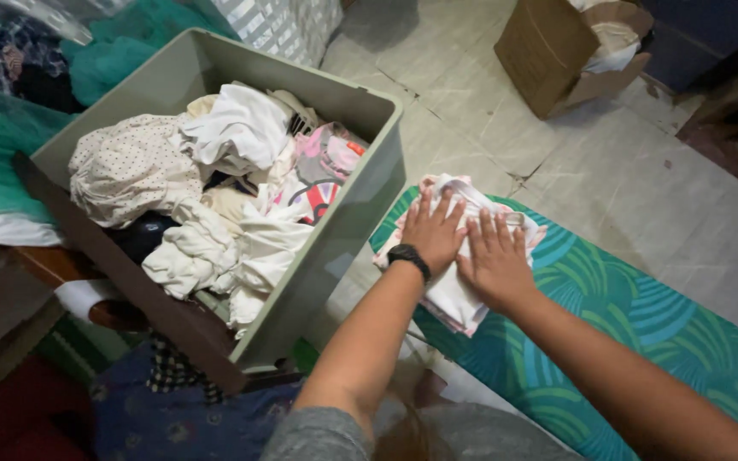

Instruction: The person folds several pieces of clothing, including a white t-shirt, a pink patterned top, and white socks, on a green patterned ironing board. Each item is smoothed, folded into a compact rectangle, and stacked on the board.

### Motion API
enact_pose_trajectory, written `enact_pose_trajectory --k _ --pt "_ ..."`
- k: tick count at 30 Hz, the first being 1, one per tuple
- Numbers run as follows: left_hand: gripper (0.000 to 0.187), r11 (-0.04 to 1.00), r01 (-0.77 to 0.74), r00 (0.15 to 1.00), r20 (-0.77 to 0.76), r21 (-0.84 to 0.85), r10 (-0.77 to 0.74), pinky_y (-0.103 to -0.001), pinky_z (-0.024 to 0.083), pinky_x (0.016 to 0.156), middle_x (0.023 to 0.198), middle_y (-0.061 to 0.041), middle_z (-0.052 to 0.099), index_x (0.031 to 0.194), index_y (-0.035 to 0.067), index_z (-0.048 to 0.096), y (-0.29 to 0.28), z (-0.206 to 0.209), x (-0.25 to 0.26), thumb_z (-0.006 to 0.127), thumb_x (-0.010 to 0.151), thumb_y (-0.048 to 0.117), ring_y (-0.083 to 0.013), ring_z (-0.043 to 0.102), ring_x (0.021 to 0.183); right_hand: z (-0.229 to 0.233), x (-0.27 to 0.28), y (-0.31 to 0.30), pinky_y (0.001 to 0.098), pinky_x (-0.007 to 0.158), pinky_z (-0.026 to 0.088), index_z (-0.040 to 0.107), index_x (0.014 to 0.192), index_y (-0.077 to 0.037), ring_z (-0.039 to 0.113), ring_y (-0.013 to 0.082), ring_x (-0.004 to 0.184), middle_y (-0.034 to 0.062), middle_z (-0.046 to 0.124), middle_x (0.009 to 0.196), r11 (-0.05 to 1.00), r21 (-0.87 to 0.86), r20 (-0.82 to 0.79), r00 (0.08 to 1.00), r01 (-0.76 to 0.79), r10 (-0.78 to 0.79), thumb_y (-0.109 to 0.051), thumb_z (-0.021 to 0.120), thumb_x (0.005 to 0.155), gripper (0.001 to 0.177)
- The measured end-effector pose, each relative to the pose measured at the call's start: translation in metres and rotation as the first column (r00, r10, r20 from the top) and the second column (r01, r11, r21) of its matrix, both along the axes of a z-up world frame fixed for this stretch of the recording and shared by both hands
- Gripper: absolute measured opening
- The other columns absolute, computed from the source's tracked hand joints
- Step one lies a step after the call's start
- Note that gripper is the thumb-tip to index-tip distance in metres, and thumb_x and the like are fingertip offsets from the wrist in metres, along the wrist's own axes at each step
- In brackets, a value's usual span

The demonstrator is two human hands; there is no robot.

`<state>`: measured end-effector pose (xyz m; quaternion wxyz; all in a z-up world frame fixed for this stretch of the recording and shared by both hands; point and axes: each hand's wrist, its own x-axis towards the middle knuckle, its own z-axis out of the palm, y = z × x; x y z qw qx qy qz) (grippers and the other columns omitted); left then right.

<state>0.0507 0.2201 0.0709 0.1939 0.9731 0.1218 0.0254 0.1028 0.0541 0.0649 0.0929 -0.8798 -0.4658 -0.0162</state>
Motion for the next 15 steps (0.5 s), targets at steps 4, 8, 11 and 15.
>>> enact_pose_trajectory --k 4,8,11,15 --pt "0.043 0.996 0.049 0.999 -0.001 0.070 -0.049 -0.056 0.034 0.110 0.150 -0.016 0.045 0.135 0.016 0.059 0.028 0.085 -0.002 0.057 0.097 0.034 -0.0445 0.035 0.139 0.011 0.011 -0.003 0.0654 0.115 0.019 0.037 0.156 -0.009 0.023 0.0445 0.149 0.0243 0.026 0.163 1.000 0.002 -0.168 0.986 -0.010 0.010 -0.049 0.056 0.092 0.078" --pt "0.016 0.958 0.055 0.945 0.297 0.280 -0.141 -0.046 0.052 0.099 0.113 -0.014 0.070 0.102 0.011 0.073 0.144 0.084 -0.028 0.068 0.094 0.023 -0.0313 0.065 0.110 0.042 -0.001 -0.006 0.0588 0.120 0.027 0.048 0.150 -0.011 0.029 0.0444 0.151 0.0238 0.032 0.161 0.996 0.072 -0.240 0.970 0.049 -0.030 -0.047 0.060 0.094 0.068" --pt "0.028 0.971 -0.182 0.803 0.546 -0.155 0.238 -0.049 0.052 0.092 0.109 -0.019 0.071 0.107 0.005 0.075 0.241 0.074 -0.093 0.060 0.085 0.013 -0.0390 0.065 0.105 0.076 -0.016 0.014 0.0556 0.121 0.028 0.054 0.145 -0.007 0.031 0.0474 0.150 0.0283 0.036 0.159 0.967 0.245 -0.216 0.976 0.073 -0.019 -0.037 0.065 0.095 0.059" --pt "0.059 0.945 -0.319 0.905 -0.271 0.076 0.327 -0.051 0.051 0.092 0.121 -0.022 0.064 0.119 0.011 0.070 0.304 0.010 -0.163 0.079 0.077 0.051 -0.0400 0.063 0.110 0.108 -0.040 0.055 0.0518 0.117 0.033 0.058 0.139 -0.008 0.039 0.0464 0.143 0.0286 0.042 0.154 0.942 0.331 -0.272 0.962 0.061 0.033 -0.029 0.068 0.093 0.051"
